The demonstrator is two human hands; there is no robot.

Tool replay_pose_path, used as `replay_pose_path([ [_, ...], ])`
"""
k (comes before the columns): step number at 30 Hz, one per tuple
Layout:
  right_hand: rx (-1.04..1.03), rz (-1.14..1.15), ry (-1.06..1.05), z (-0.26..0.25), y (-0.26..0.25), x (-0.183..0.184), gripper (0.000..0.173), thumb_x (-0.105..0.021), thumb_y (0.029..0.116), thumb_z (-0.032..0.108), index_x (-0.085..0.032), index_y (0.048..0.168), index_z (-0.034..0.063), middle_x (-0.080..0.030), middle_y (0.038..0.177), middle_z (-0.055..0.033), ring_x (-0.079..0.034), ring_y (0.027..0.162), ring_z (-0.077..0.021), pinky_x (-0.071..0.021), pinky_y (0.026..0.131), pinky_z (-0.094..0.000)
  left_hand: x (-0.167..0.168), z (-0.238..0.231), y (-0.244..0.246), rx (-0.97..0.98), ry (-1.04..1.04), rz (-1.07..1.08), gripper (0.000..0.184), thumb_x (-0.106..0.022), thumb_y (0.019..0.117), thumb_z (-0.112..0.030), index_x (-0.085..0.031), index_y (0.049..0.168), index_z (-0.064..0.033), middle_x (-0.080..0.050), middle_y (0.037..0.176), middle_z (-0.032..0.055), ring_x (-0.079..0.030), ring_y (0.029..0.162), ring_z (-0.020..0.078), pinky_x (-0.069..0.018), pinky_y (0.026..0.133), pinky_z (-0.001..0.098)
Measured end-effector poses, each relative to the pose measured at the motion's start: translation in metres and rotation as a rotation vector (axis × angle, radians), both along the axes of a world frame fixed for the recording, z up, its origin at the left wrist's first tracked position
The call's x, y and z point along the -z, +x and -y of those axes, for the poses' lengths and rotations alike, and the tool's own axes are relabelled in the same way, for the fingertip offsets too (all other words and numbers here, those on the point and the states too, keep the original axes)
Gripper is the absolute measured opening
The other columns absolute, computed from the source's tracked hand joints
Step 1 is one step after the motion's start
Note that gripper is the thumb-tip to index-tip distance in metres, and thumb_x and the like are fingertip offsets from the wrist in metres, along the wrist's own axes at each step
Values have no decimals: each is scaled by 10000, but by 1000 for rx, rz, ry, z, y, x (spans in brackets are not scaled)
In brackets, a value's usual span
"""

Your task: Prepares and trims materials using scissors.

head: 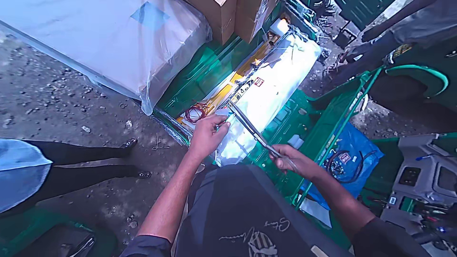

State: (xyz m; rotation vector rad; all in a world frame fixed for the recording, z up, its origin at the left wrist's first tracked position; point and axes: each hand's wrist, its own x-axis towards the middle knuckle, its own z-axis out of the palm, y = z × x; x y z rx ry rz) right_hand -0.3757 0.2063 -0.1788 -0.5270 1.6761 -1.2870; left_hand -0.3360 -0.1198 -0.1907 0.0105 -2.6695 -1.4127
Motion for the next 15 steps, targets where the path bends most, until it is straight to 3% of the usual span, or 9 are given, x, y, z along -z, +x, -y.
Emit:
replay_pose_path([
  [3, -11, -48, 70, 5, -1, 4, 688, -656, 789, 816, -580, 908, 142, -524, 681, 27, -497, 510, -80, -433, 449, -247, 4, -3, 4, 69, 35, 7, 233, -599, 1005, -223, -766, 1125, -114, -702, 920, -17, -639, 749, 61, -560, 674, 282],
  [7, -36, -79, 122, 7, -1, 3, 721, -648, 778, 834, -596, 950, 136, -542, 707, 28, -516, 552, -78, -450, 487, -254, 9, -12, 9, 125, 92, 19, 231, -588, 1017, -197, -755, 1143, -98, -703, 943, -9, -648, 786, 59, -570, 718, 264],
  [15, -174, -52, 174, -3, -7, 1, 726, -639, 788, 830, -581, 1009, 141, -545, 740, 46, -520, 581, -46, -446, 508, -220, 15, -26, 13, 159, -78, -50, 278, -555, 1015, -215, -748, 1186, -109, -651, 896, -6, -616, 779, 92, -543, 699, 306],
])
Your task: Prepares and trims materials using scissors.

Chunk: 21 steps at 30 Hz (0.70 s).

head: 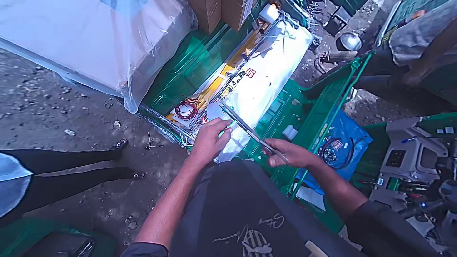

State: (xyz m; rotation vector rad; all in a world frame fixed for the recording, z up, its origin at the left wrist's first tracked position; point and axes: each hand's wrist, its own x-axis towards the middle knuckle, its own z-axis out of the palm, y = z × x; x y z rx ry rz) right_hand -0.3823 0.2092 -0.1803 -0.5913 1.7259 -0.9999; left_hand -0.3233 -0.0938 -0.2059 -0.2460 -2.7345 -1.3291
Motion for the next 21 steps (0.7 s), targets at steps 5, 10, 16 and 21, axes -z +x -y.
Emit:
replay_pose_path([
  [5, 28, 145, -56, -9, 4, 0, 685, -632, 815, 809, -579, 992, 149, -566, 752, 56, -531, 565, -26, -449, 491, -185, -1, -18, 13, 7, -452, -321, 288, -571, 1001, -177, -708, 1213, -40, -673, 929, 128, -678, 803, 294, -562, 632, 421],
  [10, 46, 180, -78, -12, 9, -8, 644, -633, 848, 771, -573, 994, 147, -562, 746, 52, -536, 569, -31, -458, 499, -188, 6, -29, 22, -42, -564, -536, 259, -622, 981, -127, -707, 1203, -22, -653, 833, 121, -633, 695, 284, -516, 579, 382],
  [16, -29, 95, 12, -10, 17, -19, 657, -657, 828, 767, -567, 1016, 143, -545, 728, 53, -527, 572, -33, -450, 498, -204, 14, -33, 34, -88, -528, -741, 230, -621, 981, -103, -694, 1180, -12, -627, 778, 111, -554, 589, 253, -453, 516, 360],
  [21, 13, 40, 25, -7, 27, -16, 615, -723, 800, 725, -567, 940, 147, -519, 676, 60, -497, 532, -33, -423, 474, -206, 10, -30, 36, -1, -567, -803, 219, -591, 986, -78, -673, 1160, 27, -593, 738, 108, -525, 560, 244, -434, 501, 360],
])
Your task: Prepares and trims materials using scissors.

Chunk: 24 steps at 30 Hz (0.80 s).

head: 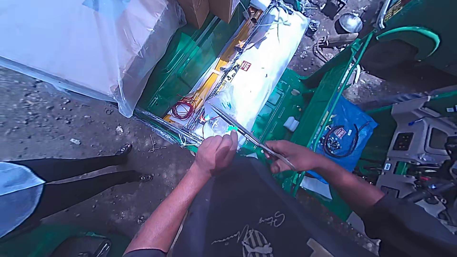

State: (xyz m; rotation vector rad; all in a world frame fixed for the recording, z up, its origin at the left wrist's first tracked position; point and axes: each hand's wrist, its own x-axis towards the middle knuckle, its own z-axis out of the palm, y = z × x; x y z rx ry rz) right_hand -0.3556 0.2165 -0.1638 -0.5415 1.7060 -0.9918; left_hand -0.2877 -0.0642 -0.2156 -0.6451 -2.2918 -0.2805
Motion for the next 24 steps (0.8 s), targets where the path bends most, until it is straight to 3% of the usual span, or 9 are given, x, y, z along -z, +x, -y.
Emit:
replay_pose_path([
  [6, 27, -136, -17, 2, 5, 1, 621, -746, 750, 759, -562, 822, 171, -451, 600, 92, -414, 499, -19, -339, 467, -206, -7, 16, -4, 133, -48, -21, 203, -541, 1005, -58, -663, 1133, 41, -604, 751, 108, -536, 576, 234, -445, 523, 355],
  [14, 96, -190, -7, 3, 12, 7, 579, -735, 804, 720, -548, 724, 177, -433, 541, 84, -400, 445, -33, -332, 427, -228, -12, 27, -5, 220, -99, -32, 213, -533, 1001, -37, -658, 1149, 51, -605, 783, 113, -528, 582, 230, -445, 526, 349],
  [21, 87, -236, 38, 7, 10, 11, 585, -693, 843, 718, -535, 705, 172, -438, 545, 67, -419, 454, -54, -347, 437, -248, -13, 33, -5, 158, -75, -12, 221, -589, 993, -63, -668, 1178, 27, -603, 787, 113, -531, 589, 240, -446, 534, 363],
  [24, 133, -63, -179, -1, 3, 18, 506, -723, 883, 622, -573, 778, 150, -491, 576, 65, -465, 445, -28, -389, 398, -195, -3, 34, -4, -51, 187, 140, 256, -632, 996, -185, -701, 1182, -23, -674, 886, 135, -655, 750, 257, -543, 644, 366],
])
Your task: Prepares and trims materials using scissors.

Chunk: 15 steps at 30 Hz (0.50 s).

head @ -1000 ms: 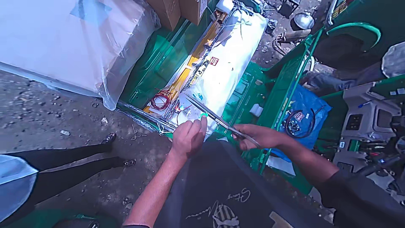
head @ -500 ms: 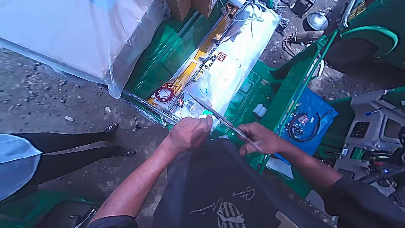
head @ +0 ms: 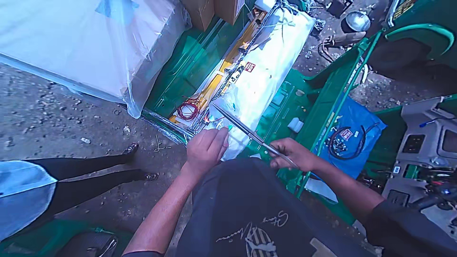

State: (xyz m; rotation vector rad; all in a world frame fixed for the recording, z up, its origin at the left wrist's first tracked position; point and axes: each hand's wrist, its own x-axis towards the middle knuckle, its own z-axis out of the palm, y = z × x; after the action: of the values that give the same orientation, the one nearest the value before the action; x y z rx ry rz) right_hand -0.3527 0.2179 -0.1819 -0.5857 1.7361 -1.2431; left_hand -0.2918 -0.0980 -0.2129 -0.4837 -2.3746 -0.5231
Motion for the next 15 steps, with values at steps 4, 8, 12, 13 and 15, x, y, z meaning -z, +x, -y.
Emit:
replay_pose_path([
  [4, -52, 259, -341, -15, -4, 15, 539, -727, 864, 647, -621, 917, 121, -584, 713, 41, -560, 559, -42, -465, 481, -194, 9, -1, 7, -219, 858, 507, 172, -583, 1030, -181, -677, 1131, -79, -693, 931, 4, -660, 799, 77, -566, 708, 256],
  [8, 198, 99, -447, 7, 11, 20, 279, -857, 842, 242, -610, 828, 112, -588, 690, 29, -555, 556, -49, -475, 489, -202, 0, -4, 11, -136, 1512, 683, 143, -524, 1062, -116, -640, 1078, -34, -665, 809, 56, -616, 608, 103, -545, 542, 240],
  [12, 548, -57, -465, 66, 17, 31, 258, -874, 785, 50, -656, 918, 15, -713, 860, -95, -640, 681, -125, -533, 603, -260, -7, -21, 14, -67, 1574, 687, 148, -532, 1058, -102, -598, 1142, 0, -711, 912, 121, -694, 745, 144, -589, 650, 266],
  [13, 586, -64, -457, 79, 16, 33, 266, -871, 784, 53, -664, 943, 3, -736, 909, -123, -680, 716, -156, -569, 630, -284, -9, -26, 14, -50, 1566, 701, 147, -519, 1066, -111, -575, 1156, -10, -704, 926, 120, -697, 768, 152, -596, 673, 282],
  [15, 628, -12, -444, 98, 13, 33, 279, -857, 789, 24, -651, 973, -14, -753, 933, -164, -703, 708, -186, -571, 599, -294, -10, -35, 14, -52, 1564, 726, 146, -504, 1079, -148, -555, 1159, -37, -670, 901, 105, -664, 711, 147, -577, 615, 281],
])
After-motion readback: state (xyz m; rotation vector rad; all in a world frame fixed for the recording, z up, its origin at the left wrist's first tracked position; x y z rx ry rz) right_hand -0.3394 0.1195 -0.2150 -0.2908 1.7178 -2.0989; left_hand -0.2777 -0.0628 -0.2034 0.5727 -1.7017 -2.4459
